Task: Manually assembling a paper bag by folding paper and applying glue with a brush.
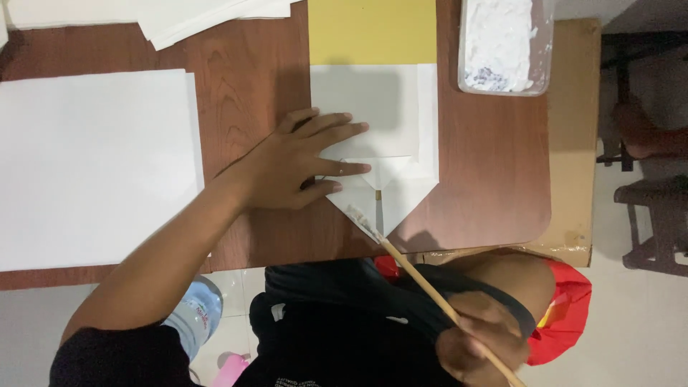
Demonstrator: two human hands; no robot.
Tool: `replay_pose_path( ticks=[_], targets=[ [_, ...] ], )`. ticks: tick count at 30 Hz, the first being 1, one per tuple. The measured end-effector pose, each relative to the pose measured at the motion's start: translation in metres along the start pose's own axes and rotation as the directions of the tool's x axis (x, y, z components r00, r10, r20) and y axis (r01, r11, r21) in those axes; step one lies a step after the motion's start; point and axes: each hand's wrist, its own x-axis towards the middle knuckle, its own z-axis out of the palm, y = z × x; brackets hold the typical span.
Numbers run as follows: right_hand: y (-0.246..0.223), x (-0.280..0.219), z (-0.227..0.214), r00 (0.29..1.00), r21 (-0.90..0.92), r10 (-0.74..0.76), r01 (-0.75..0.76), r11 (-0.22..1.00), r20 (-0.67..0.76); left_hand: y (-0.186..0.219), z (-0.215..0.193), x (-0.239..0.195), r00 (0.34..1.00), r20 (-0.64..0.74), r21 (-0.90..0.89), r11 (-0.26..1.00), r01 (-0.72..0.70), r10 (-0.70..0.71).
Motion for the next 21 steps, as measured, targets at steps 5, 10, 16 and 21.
replay_pose_path(
  ticks=[5, 10, 16, 21],
  targets=[
    [0.098, -0.138, -0.099, 0.975, -0.248, -0.172, 0.134, 0.96, -0.14, -0.002, 0.002, -0.002, 0.999, -0.032, 0.009, 1.0, -0.027, 0.027],
    [0.053, -0.002, -0.007, 0.549, -0.197, -0.792, 0.773, 0.603, -0.267, 0.0, 0.0, -0.002, 1.0, -0.011, -0.019, 1.0, -0.005, 0.005],
    [0.004, 0.011, 0.012, 0.964, 0.102, -0.043, 0.016, 0.995, 0.261, 0.001, 0.0, 0.0, 0.999, 0.027, -0.011, 1.0, 0.018, -0.018],
    [0.013, 0.031, 0.013, 0.942, 0.164, -0.257, 0.224, 0.961, 0.218, 0.002, -0.001, -0.002, 1.0, 0.008, -0.01, 1.0, 0.013, -0.013]
  ],
)
